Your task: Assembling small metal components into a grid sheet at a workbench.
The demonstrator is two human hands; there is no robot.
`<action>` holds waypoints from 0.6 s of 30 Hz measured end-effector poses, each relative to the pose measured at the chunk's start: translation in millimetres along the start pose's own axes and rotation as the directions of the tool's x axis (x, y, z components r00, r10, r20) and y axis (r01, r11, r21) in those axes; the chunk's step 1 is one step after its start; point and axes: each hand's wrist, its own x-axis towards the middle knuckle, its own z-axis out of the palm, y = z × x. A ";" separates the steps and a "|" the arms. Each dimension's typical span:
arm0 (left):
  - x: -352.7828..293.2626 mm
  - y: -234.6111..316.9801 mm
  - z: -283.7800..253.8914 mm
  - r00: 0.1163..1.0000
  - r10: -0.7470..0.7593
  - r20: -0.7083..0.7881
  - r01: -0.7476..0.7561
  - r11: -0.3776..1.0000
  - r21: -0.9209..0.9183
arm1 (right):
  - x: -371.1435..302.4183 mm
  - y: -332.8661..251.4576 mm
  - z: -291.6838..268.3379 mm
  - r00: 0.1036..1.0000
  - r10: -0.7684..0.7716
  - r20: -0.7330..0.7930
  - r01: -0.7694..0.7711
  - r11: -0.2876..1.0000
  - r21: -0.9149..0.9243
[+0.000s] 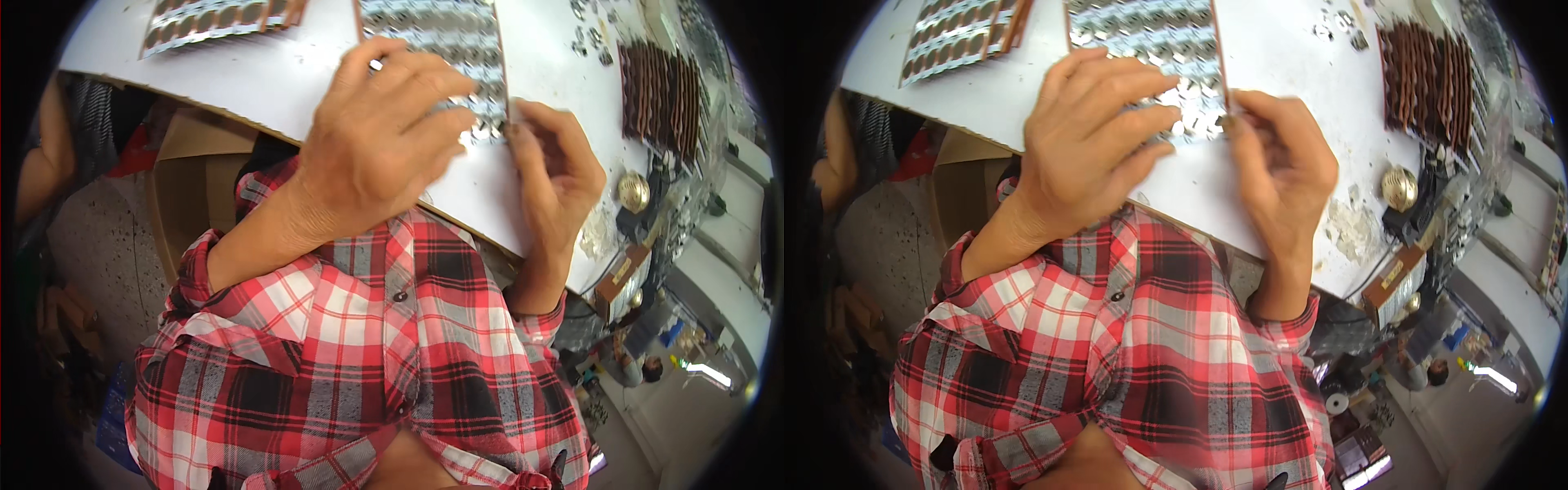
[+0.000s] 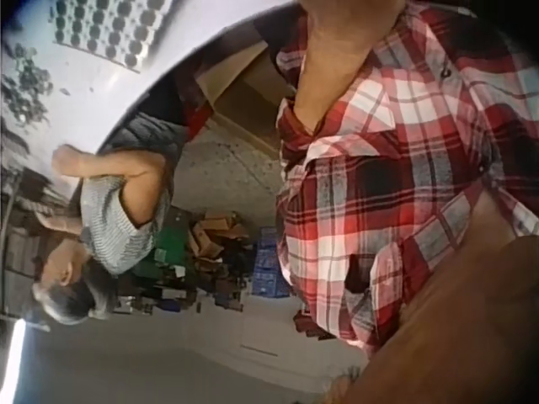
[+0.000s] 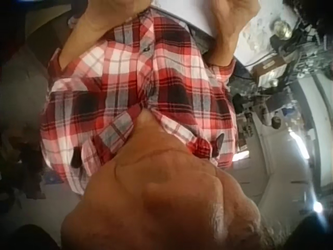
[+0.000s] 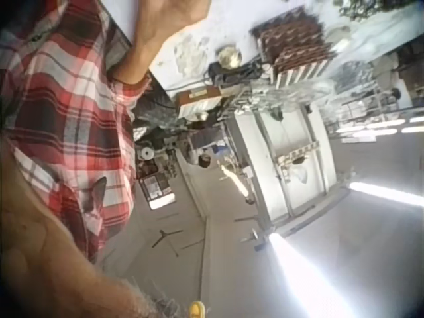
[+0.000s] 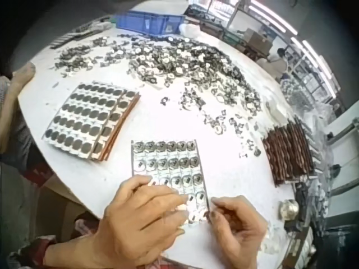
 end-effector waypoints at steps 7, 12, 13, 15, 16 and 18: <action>-24.2 -12.7 -12.0 0.950 -0.014 -0.311 -0.026 0.992 -0.123 | -12.2 -0.1 -1.6 0.981 0.152 -0.117 -0.138 0.983 0.117; -36.2 0.0 -39.9 0.929 -0.294 -0.224 0.267 0.953 -0.140 | -11.5 -2.8 7.2 0.985 0.080 -0.150 -0.085 0.996 -0.029; -32.9 6.0 -43.3 0.930 -0.295 -0.218 0.270 0.953 -0.136 | -11.5 -1.4 8.1 0.986 0.061 -0.153 -0.066 0.997 -0.028; -24.4 18.1 -48.6 0.740 -0.661 -0.126 0.476 0.646 -0.597 | -12.3 1.9 9.6 0.986 0.026 -0.162 -0.031 0.999 -0.030; -20.1 21.5 -56.6 0.708 -0.706 -0.004 0.527 0.531 -0.663 | -11.6 0.7 9.1 0.987 0.032 -0.159 -0.036 0.999 -0.021; -12.0 26.4 -61.5 0.690 -0.721 0.070 0.571 0.481 -0.665 | -9.6 -4.0 8.9 0.991 -0.001 -0.134 -0.008 0.997 -0.071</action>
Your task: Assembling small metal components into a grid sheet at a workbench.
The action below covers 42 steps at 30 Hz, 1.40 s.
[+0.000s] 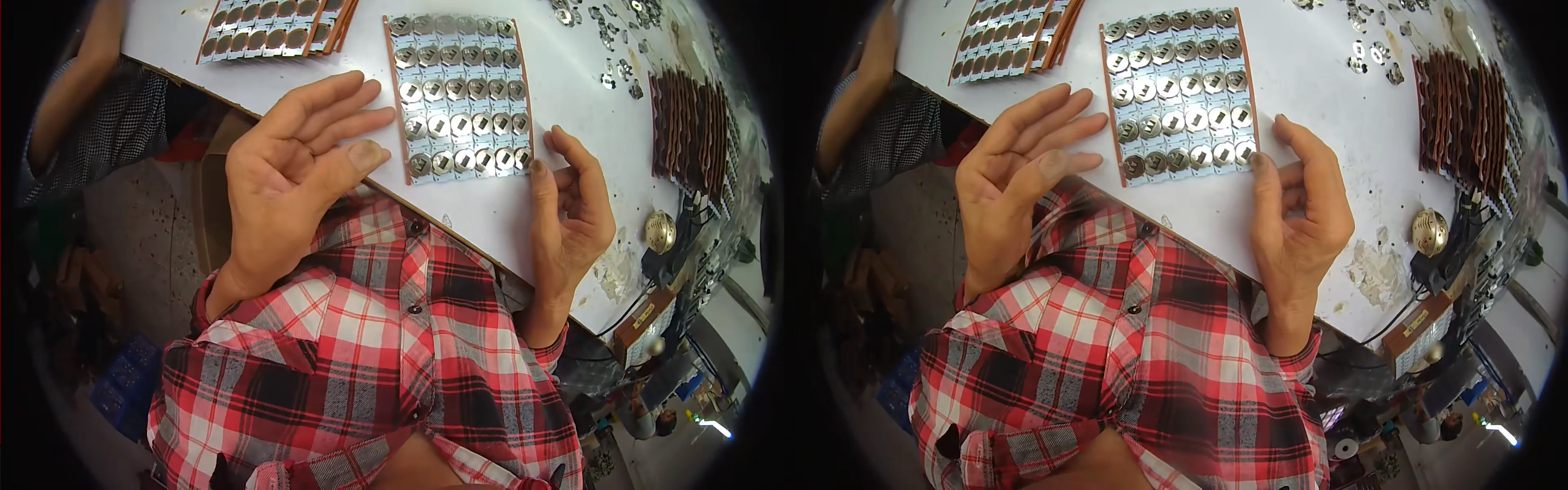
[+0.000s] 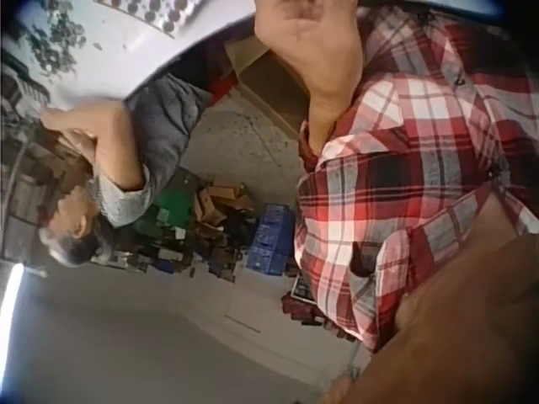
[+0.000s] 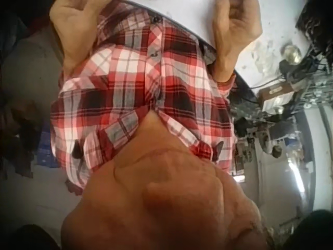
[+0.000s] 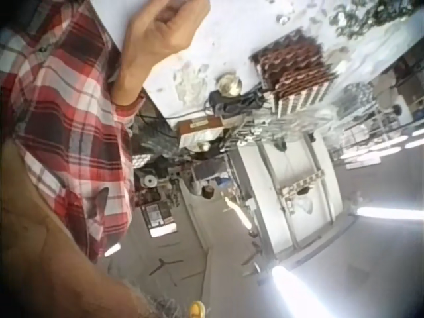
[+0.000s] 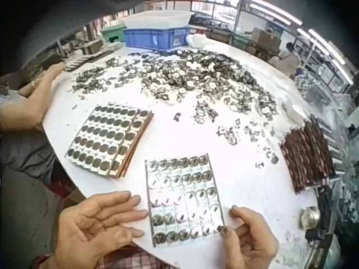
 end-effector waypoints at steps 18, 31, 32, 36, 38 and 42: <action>78.7 -4.2 16.5 0.938 -0.217 0.269 0.179 0.971 0.158 | 1.2 -2.0 -4.5 0.990 -0.096 0.099 0.106 0.990 -0.097; 78.7 5.4 21.7 0.962 -0.238 0.137 0.265 0.934 -0.241 | 4.4 -4.0 -6.9 0.991 -0.081 0.109 0.088 0.994 -0.065; 81.8 2.0 22.1 0.954 -0.269 0.133 0.295 0.920 -0.256 | 4.3 -3.5 -7.8 0.990 -0.075 0.117 0.083 0.995 -0.061; 90.2 -1.2 18.6 0.928 -0.265 0.263 0.297 0.950 -0.092 | 4.9 -4.6 -10.1 0.991 -0.055 0.125 0.060 0.998 -0.034; 88.6 -14.2 28.0 0.973 -0.095 0.210 0.099 0.995 -0.009 | 4.6 -5.1 -9.3 0.988 -0.044 0.149 0.048 0.998 -0.028; 90.8 -17.8 22.7 0.971 -0.019 0.240 0.004 0.998 0.063 | 2.5 -5.7 -12.1 0.996 0.026 0.086 -0.033 0.996 0.081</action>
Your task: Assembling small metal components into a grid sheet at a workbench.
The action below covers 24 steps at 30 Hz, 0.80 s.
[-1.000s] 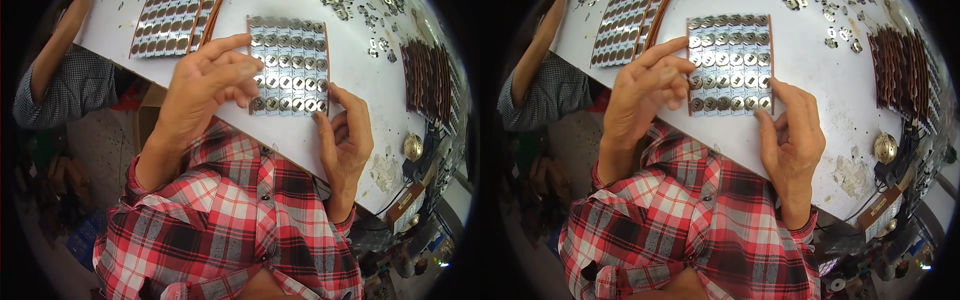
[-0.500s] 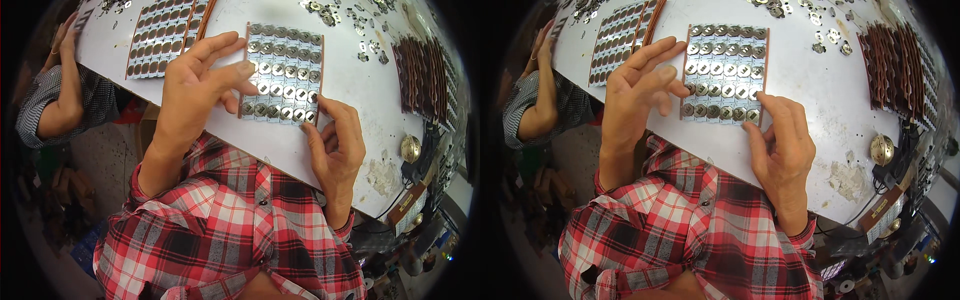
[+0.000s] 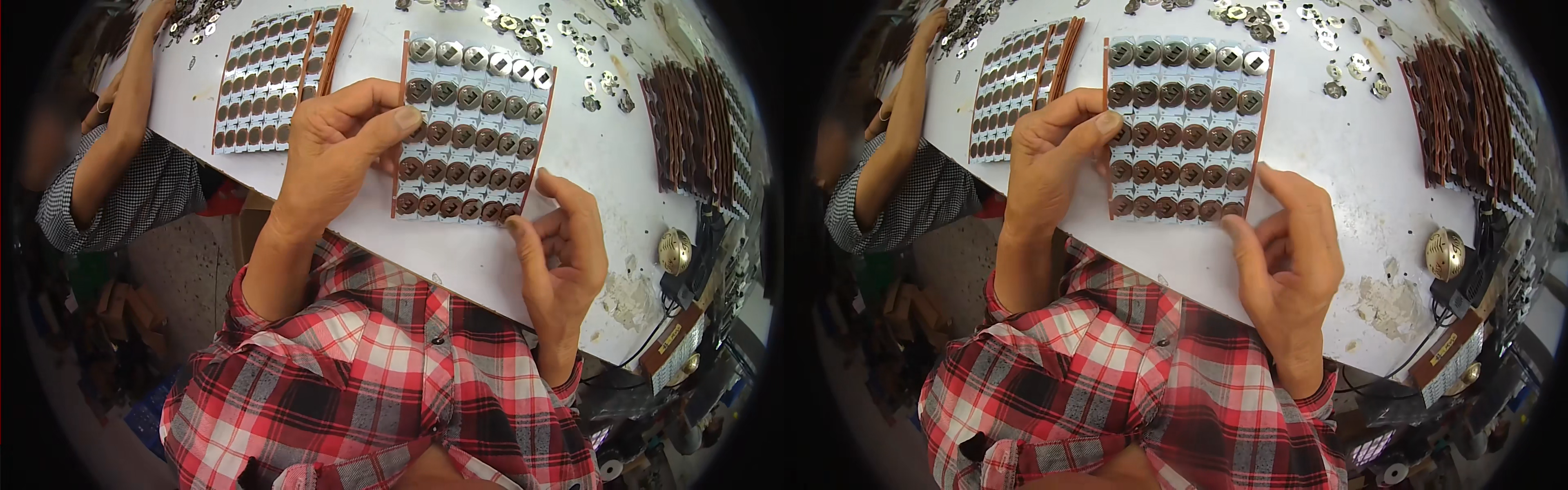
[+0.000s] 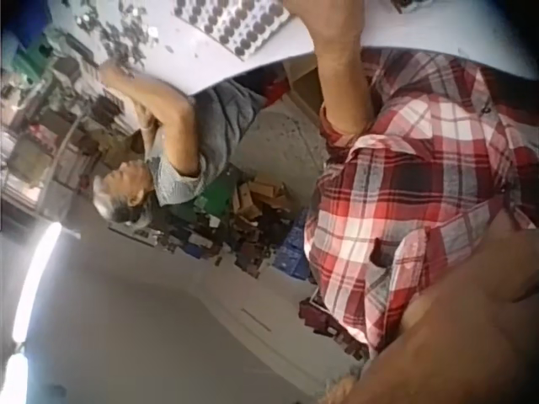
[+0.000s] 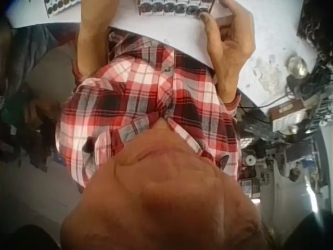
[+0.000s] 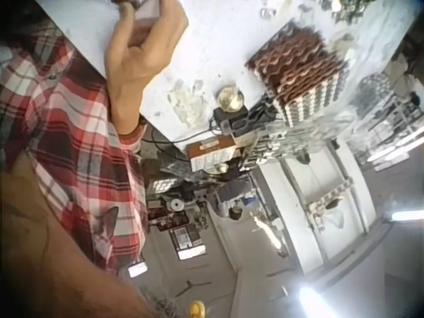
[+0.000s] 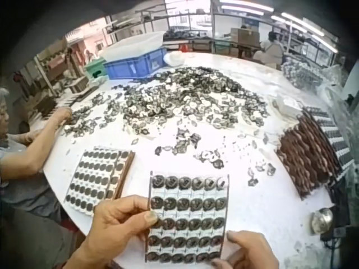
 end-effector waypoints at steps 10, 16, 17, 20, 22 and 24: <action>-2.0 -3.7 -3.1 0.999 0.037 0.026 -0.035 0.996 -0.076 | -0.6 -1.4 -1.0 0.973 0.225 0.053 -0.231 0.951 0.204; -2.0 -10.2 -4.7 0.995 0.091 0.043 -0.091 0.996 -0.014 | 0.3 5.5 3.3 0.988 0.148 0.034 -0.151 0.969 0.195; -2.1 -11.0 -4.9 0.995 0.092 0.039 -0.091 0.996 -0.021 | 0.6 5.7 3.4 0.988 0.153 0.025 -0.155 0.967 0.203; -2.5 -13.1 -4.7 0.988 0.145 0.051 -0.145 0.989 -0.005 | 0.7 5.4 3.7 0.989 0.149 0.014 -0.149 0.970 0.193; -4.1 -15.0 -3.9 0.986 0.161 0.043 -0.161 0.987 -0.009 | 0.0 6.5 4.4 0.990 0.141 0.015 -0.141 0.974 0.176; -5.3 -16.3 -4.1 0.984 0.175 0.035 -0.174 0.985 -0.008 | -1.1 9.3 5.1 0.992 0.124 0.017 -0.125 0.976 0.178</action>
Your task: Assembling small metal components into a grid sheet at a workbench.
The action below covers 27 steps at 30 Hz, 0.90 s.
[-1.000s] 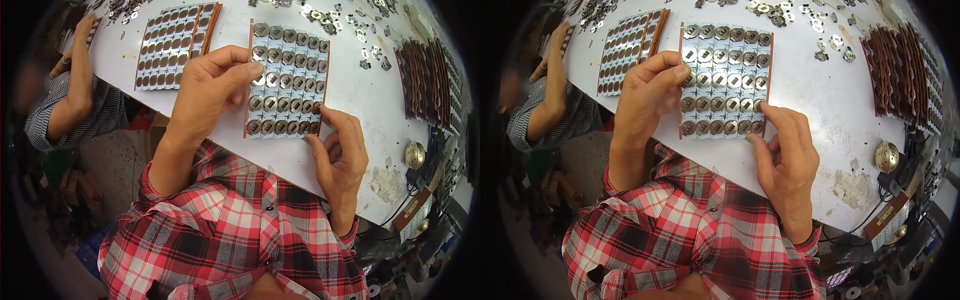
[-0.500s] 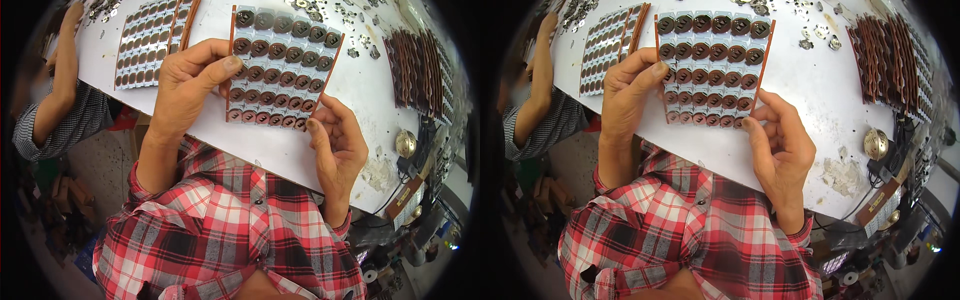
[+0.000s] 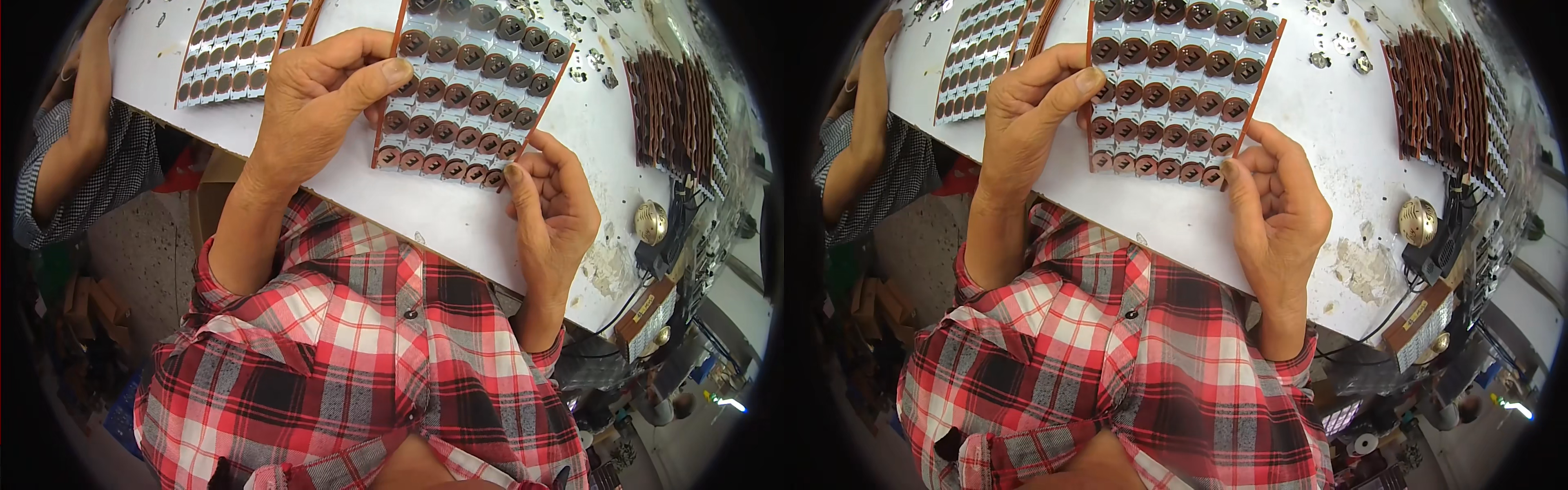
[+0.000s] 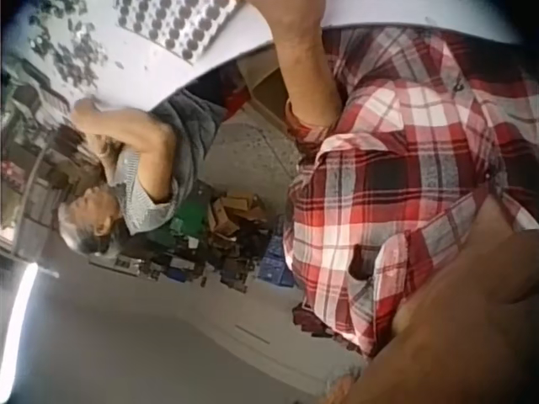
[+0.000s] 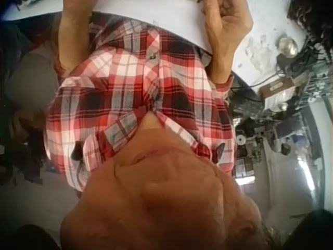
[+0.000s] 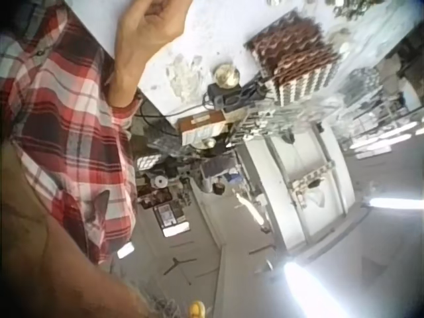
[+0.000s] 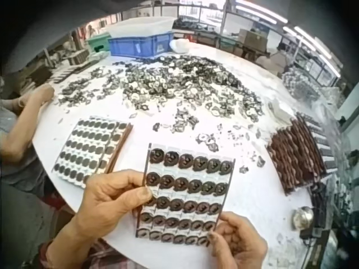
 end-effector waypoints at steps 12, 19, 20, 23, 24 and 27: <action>5.7 0.9 -3.5 1.000 0.001 0.030 0.000 0.999 -0.048 | 4.2 -3.3 0.5 0.997 -0.067 -0.030 0.064 0.996 -0.065; 15.6 3.5 -4.3 0.983 -0.096 -0.155 0.031 0.927 -0.373 | -3.1 -10.9 -2.8 0.981 0.002 -0.195 0.035 0.982 0.186; 24.4 13.7 0.7 0.992 -0.059 -0.115 0.005 0.907 -0.422 | -5.2 -13.3 -6.1 0.974 -0.018 -0.224 0.059 0.983 0.176; 71.8 39.9 31.6 0.999 0.032 -0.040 -0.047 0.871 -0.489 | -8.5 -5.1 -8.8 0.981 0.095 -0.166 -0.050 0.965 0.256; 92.5 45.7 51.2 1.000 0.007 -0.021 -0.017 0.856 -0.516 | -8.9 -1.5 -7.7 0.988 0.045 -0.148 -0.019 0.985 0.171; 137.8 68.3 120.7 0.978 0.050 0.204 0.062 0.861 -0.505 | -8.2 -7.3 -5.2 0.987 -0.048 -0.155 0.049 0.999 -0.002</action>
